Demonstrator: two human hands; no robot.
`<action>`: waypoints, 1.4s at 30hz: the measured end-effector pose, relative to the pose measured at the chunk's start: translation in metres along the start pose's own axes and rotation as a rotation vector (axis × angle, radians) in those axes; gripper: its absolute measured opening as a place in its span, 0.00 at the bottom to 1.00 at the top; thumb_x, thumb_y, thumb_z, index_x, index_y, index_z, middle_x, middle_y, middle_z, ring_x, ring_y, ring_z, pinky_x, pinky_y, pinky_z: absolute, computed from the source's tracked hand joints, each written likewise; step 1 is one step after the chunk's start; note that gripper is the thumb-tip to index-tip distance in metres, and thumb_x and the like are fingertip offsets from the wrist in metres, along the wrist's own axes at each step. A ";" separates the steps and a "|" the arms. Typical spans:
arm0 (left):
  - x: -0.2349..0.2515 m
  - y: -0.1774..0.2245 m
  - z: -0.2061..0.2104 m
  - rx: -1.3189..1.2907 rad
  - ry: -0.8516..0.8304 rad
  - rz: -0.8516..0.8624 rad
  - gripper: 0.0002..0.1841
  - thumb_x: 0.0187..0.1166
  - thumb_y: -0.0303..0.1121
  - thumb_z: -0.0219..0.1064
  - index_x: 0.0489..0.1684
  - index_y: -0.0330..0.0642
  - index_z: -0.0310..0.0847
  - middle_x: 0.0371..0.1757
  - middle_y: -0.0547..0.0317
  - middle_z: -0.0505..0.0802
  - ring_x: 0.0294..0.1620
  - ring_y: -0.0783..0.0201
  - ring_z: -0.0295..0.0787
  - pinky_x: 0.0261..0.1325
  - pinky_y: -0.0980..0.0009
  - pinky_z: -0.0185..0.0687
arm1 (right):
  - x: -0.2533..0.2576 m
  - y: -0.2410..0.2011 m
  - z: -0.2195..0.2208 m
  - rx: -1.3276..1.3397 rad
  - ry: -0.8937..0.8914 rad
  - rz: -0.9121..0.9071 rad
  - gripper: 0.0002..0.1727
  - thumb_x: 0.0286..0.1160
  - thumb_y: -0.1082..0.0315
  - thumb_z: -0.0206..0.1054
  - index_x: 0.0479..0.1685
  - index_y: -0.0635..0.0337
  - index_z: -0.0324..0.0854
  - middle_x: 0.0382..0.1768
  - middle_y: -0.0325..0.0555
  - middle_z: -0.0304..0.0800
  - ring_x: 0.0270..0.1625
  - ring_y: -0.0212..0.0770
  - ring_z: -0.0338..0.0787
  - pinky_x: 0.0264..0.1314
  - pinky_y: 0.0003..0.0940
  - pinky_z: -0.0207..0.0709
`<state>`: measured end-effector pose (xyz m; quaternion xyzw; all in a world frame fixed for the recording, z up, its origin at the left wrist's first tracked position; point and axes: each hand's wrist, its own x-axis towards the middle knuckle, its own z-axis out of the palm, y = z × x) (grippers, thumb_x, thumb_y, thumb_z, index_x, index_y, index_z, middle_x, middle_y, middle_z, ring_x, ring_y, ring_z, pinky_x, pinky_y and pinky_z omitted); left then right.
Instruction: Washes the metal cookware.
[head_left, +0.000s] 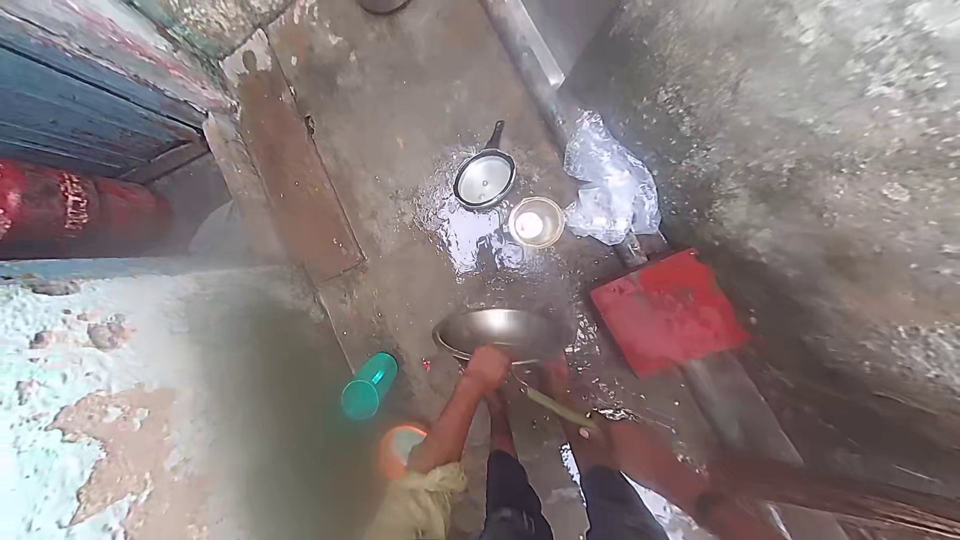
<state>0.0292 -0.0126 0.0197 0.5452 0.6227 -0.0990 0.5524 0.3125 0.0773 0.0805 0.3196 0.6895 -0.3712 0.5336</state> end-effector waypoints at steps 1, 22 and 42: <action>0.002 0.002 0.006 0.052 -0.054 0.035 0.16 0.84 0.32 0.59 0.65 0.44 0.85 0.60 0.39 0.92 0.64 0.38 0.87 0.65 0.35 0.79 | 0.000 0.001 0.002 -0.005 -0.012 -0.004 0.36 0.84 0.30 0.47 0.65 0.50 0.82 0.53 0.60 0.93 0.62 0.64 0.91 0.61 0.66 0.82; -0.014 -0.019 0.060 0.361 -0.220 0.066 0.09 0.80 0.21 0.63 0.44 0.36 0.91 0.49 0.40 0.93 0.56 0.38 0.90 0.59 0.38 0.82 | 0.065 -0.033 0.013 0.220 0.090 -0.122 0.37 0.84 0.37 0.59 0.77 0.60 0.74 0.58 0.65 0.90 0.59 0.66 0.91 0.59 0.70 0.81; 0.015 0.009 0.059 0.642 -0.494 0.167 0.14 0.81 0.20 0.57 0.53 0.38 0.89 0.57 0.40 0.92 0.64 0.38 0.86 0.73 0.37 0.74 | 0.108 0.000 -0.070 0.266 0.244 0.052 0.32 0.89 0.38 0.48 0.61 0.57 0.83 0.56 0.64 0.90 0.64 0.67 0.88 0.62 0.73 0.77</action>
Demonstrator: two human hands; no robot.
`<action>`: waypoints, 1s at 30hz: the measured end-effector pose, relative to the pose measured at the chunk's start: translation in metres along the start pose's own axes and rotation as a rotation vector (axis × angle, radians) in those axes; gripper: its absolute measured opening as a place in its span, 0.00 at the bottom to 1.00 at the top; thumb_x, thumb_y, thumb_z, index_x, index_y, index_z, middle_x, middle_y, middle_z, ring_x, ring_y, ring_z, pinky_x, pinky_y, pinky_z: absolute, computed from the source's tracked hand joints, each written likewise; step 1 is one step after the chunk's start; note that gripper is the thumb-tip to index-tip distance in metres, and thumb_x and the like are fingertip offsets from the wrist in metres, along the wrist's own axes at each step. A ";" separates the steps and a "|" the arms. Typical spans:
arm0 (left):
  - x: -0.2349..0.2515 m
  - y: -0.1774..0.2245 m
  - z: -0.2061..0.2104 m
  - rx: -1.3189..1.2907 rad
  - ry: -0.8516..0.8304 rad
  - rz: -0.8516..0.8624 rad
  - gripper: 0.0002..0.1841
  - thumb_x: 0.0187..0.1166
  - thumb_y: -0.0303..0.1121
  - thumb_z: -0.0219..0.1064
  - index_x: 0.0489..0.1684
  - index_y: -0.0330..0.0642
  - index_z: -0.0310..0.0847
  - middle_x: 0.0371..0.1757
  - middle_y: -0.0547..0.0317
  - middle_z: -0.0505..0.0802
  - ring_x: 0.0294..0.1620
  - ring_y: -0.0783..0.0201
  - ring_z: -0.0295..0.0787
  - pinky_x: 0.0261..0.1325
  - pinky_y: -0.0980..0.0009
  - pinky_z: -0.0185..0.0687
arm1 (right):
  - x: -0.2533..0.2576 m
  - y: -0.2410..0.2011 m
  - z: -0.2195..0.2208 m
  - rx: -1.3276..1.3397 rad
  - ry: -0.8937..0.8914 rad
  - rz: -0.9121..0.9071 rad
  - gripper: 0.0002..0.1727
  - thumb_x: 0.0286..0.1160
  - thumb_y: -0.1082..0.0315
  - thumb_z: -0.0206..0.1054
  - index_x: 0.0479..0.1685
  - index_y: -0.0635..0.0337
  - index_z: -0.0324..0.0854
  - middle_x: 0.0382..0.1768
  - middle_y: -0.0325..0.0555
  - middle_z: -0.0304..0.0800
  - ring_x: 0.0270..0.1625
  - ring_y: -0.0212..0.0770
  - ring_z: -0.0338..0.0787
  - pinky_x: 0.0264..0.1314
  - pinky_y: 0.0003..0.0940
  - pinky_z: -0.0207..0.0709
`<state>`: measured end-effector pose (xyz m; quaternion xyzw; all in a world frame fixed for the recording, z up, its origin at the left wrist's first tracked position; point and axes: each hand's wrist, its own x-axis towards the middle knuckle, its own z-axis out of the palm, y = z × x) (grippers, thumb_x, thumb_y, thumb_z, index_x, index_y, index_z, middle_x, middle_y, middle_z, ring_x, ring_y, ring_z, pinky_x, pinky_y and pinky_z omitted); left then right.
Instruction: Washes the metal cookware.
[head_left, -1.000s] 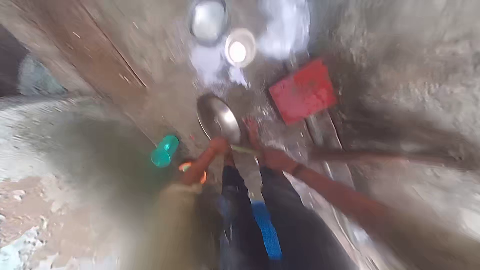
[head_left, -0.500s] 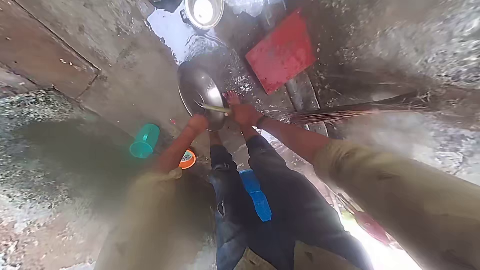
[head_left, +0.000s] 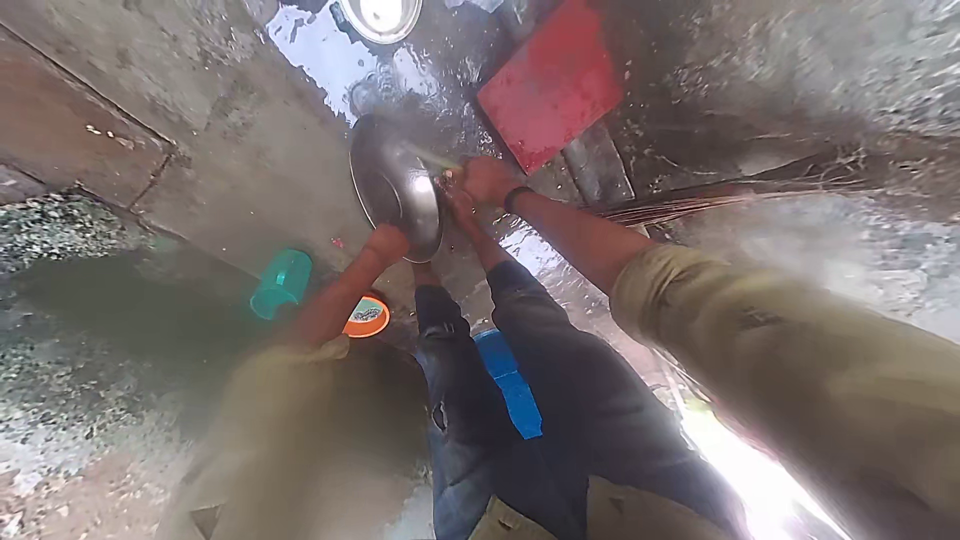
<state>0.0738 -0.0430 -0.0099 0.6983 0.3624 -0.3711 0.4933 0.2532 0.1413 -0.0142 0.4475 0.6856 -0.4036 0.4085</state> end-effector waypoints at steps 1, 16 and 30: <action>0.000 -0.003 0.002 -0.005 0.011 0.005 0.14 0.81 0.20 0.57 0.52 0.38 0.90 0.56 0.41 0.92 0.64 0.39 0.87 0.75 0.38 0.73 | -0.001 -0.003 -0.001 0.008 0.001 0.017 0.33 0.88 0.37 0.48 0.60 0.58 0.84 0.56 0.64 0.89 0.64 0.67 0.88 0.60 0.73 0.78; -0.014 -0.005 0.007 -0.163 0.073 -0.043 0.11 0.82 0.23 0.59 0.50 0.35 0.89 0.55 0.40 0.92 0.63 0.37 0.86 0.71 0.36 0.75 | -0.057 -0.029 0.053 -0.077 -0.002 -0.311 0.32 0.89 0.38 0.49 0.57 0.58 0.83 0.42 0.60 0.91 0.51 0.64 0.93 0.50 0.68 0.83; -0.001 -0.002 0.007 -0.037 0.036 0.010 0.11 0.81 0.21 0.58 0.45 0.33 0.90 0.53 0.40 0.93 0.62 0.38 0.87 0.75 0.39 0.72 | 0.020 0.000 -0.005 -0.049 0.090 -0.026 0.37 0.88 0.35 0.44 0.69 0.58 0.81 0.59 0.68 0.88 0.68 0.70 0.85 0.64 0.72 0.77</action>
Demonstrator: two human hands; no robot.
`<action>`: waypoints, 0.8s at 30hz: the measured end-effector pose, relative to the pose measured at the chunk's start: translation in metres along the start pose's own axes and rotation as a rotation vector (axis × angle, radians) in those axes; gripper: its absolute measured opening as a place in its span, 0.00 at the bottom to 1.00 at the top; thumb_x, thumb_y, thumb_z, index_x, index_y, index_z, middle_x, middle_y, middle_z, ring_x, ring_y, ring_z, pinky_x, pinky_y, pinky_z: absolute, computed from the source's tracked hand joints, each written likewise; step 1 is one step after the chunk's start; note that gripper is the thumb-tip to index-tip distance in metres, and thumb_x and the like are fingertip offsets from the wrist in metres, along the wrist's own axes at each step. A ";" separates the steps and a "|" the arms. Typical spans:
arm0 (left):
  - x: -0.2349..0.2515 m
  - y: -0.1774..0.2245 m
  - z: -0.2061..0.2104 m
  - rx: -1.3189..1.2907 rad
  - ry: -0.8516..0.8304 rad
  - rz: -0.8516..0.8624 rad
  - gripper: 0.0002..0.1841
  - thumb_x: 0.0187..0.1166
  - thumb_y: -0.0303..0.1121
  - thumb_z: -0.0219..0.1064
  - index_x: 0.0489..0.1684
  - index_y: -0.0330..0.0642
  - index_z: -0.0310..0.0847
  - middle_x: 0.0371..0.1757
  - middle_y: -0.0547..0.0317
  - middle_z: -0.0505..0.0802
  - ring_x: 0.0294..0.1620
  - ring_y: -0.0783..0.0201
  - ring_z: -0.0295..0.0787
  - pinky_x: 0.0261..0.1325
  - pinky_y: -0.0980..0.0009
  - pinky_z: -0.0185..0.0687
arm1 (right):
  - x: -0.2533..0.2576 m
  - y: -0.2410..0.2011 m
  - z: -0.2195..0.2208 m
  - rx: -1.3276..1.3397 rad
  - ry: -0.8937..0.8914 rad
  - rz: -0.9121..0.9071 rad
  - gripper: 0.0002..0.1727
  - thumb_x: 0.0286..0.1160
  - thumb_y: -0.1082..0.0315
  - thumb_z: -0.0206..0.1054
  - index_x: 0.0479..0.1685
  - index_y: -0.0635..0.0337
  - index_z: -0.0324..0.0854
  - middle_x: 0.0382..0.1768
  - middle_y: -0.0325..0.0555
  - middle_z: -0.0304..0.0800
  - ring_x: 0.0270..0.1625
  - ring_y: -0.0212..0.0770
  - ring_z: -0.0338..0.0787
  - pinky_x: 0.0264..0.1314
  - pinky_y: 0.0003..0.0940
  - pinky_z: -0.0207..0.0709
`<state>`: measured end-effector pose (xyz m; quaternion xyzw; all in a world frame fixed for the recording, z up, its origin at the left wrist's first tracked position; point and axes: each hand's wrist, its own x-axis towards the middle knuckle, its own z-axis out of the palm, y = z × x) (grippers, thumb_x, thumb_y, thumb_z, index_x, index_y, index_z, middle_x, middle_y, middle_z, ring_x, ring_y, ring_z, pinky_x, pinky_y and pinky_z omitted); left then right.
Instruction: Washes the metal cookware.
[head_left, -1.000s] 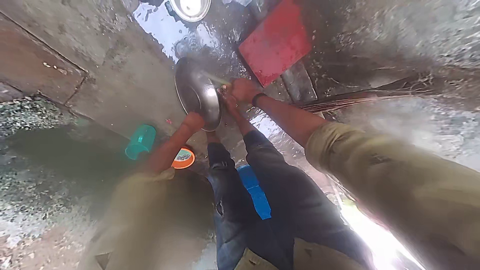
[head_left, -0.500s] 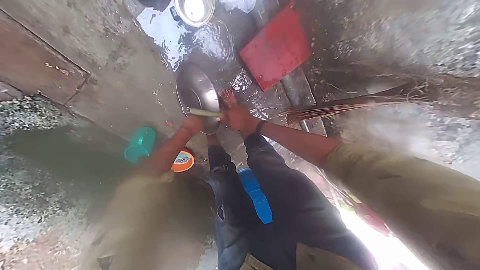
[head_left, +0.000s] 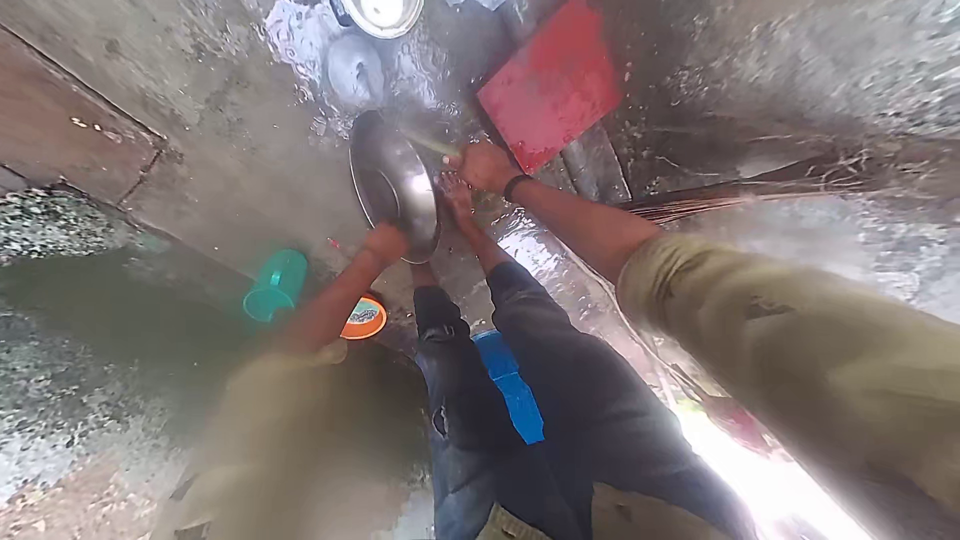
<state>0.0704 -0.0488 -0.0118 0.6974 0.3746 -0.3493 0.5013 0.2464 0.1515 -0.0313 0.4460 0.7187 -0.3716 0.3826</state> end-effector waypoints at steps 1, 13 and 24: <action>-0.002 -0.002 -0.002 0.007 0.006 -0.003 0.11 0.81 0.21 0.58 0.44 0.34 0.90 0.52 0.40 0.93 0.61 0.39 0.87 0.75 0.39 0.72 | 0.001 0.002 0.002 -0.020 -0.002 -0.006 0.37 0.88 0.36 0.44 0.68 0.58 0.81 0.58 0.68 0.88 0.66 0.70 0.86 0.62 0.72 0.78; -0.014 -0.054 0.004 0.026 0.104 -0.026 0.12 0.82 0.19 0.57 0.50 0.33 0.88 0.55 0.40 0.92 0.64 0.40 0.86 0.79 0.42 0.68 | -0.034 0.002 0.057 -0.091 -0.320 -0.014 0.33 0.86 0.41 0.57 0.66 0.64 0.83 0.64 0.70 0.86 0.71 0.70 0.83 0.69 0.75 0.72; -0.009 -0.062 0.034 0.082 0.159 -0.024 0.15 0.80 0.19 0.59 0.52 0.44 0.90 0.55 0.49 0.93 0.66 0.45 0.86 0.82 0.45 0.66 | -0.110 -0.003 0.072 -0.146 -0.424 0.008 0.33 0.86 0.37 0.55 0.60 0.61 0.83 0.52 0.62 0.91 0.52 0.66 0.93 0.52 0.69 0.83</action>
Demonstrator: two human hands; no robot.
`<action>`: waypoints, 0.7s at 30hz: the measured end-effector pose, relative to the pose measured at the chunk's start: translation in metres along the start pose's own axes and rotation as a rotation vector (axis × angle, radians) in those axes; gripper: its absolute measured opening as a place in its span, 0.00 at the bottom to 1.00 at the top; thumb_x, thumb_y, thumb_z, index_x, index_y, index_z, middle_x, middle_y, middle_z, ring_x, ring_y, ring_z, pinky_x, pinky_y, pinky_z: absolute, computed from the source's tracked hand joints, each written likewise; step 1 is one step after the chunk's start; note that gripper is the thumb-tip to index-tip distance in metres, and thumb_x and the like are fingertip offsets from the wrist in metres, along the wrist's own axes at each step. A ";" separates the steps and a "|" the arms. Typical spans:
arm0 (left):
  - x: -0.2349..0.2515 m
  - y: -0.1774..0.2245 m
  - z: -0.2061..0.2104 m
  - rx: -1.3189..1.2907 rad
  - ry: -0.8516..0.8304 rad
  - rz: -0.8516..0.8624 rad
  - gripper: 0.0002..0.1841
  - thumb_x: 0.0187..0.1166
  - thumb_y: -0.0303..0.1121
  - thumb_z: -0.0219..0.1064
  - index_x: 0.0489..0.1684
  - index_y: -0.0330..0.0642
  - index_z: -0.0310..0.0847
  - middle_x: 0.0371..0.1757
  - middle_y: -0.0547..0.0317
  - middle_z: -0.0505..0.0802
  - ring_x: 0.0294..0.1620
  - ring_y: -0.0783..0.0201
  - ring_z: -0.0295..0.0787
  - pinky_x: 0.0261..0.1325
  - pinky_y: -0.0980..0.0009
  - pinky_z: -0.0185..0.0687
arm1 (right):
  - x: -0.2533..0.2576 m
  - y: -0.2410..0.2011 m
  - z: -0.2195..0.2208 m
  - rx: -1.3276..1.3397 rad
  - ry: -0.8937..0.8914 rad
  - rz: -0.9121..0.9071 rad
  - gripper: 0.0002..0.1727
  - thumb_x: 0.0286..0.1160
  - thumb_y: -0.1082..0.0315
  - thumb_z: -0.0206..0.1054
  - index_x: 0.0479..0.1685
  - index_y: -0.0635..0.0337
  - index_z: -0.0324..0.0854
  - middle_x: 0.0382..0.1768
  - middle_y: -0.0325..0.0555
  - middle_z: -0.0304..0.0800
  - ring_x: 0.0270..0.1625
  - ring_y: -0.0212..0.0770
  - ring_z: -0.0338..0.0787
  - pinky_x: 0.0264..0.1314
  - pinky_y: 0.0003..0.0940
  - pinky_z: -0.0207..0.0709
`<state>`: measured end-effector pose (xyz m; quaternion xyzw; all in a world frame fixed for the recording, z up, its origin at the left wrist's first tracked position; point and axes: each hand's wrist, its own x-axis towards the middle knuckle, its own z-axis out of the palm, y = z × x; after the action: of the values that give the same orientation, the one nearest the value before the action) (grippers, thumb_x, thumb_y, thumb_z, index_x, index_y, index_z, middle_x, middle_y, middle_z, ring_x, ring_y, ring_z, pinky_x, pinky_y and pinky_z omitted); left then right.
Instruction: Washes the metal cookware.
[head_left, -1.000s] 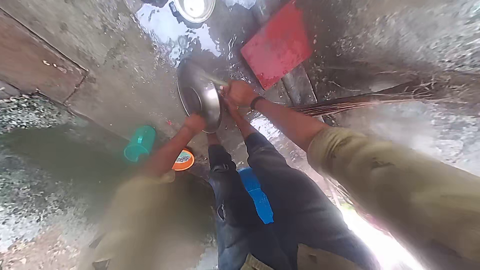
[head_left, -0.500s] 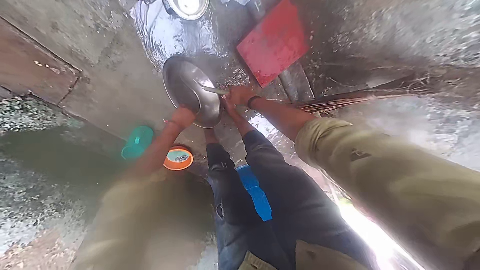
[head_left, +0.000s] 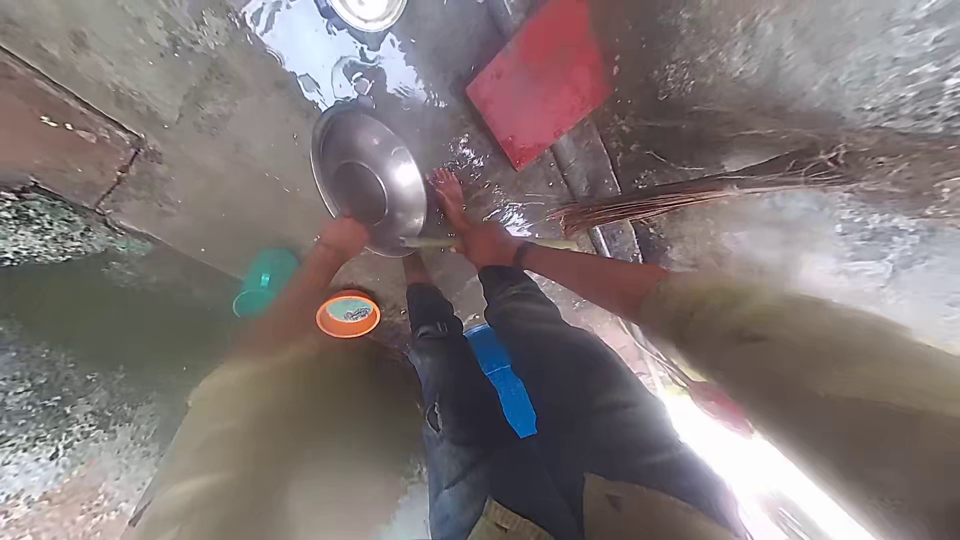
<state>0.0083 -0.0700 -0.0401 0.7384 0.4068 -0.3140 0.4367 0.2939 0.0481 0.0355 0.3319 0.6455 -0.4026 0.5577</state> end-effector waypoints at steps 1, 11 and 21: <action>-0.003 0.001 0.003 -0.024 0.082 0.015 0.13 0.77 0.19 0.63 0.47 0.45 0.92 0.51 0.49 0.94 0.61 0.45 0.87 0.78 0.44 0.70 | 0.008 0.002 -0.003 0.029 0.026 0.039 0.33 0.85 0.37 0.56 0.61 0.61 0.83 0.51 0.63 0.92 0.54 0.67 0.92 0.55 0.70 0.82; -0.009 0.014 -0.028 -0.480 0.324 -0.091 0.15 0.81 0.28 0.62 0.60 0.48 0.89 0.50 0.39 0.95 0.54 0.34 0.91 0.60 0.32 0.80 | -0.020 0.043 -0.027 0.075 0.162 -0.045 0.32 0.88 0.37 0.51 0.68 0.53 0.81 0.49 0.63 0.91 0.55 0.68 0.91 0.53 0.72 0.80; -0.004 0.041 -0.038 -1.175 0.690 -0.544 0.19 0.90 0.42 0.55 0.47 0.37 0.89 0.38 0.41 0.93 0.45 0.42 0.91 0.54 0.36 0.80 | -0.050 0.036 -0.004 0.011 0.190 -0.022 0.29 0.87 0.38 0.51 0.53 0.53 0.85 0.38 0.55 0.92 0.47 0.61 0.93 0.48 0.65 0.83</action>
<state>0.0467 -0.0487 -0.0042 0.3122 0.7915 0.1089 0.5141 0.3311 0.0691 0.0799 0.3645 0.6969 -0.3790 0.4877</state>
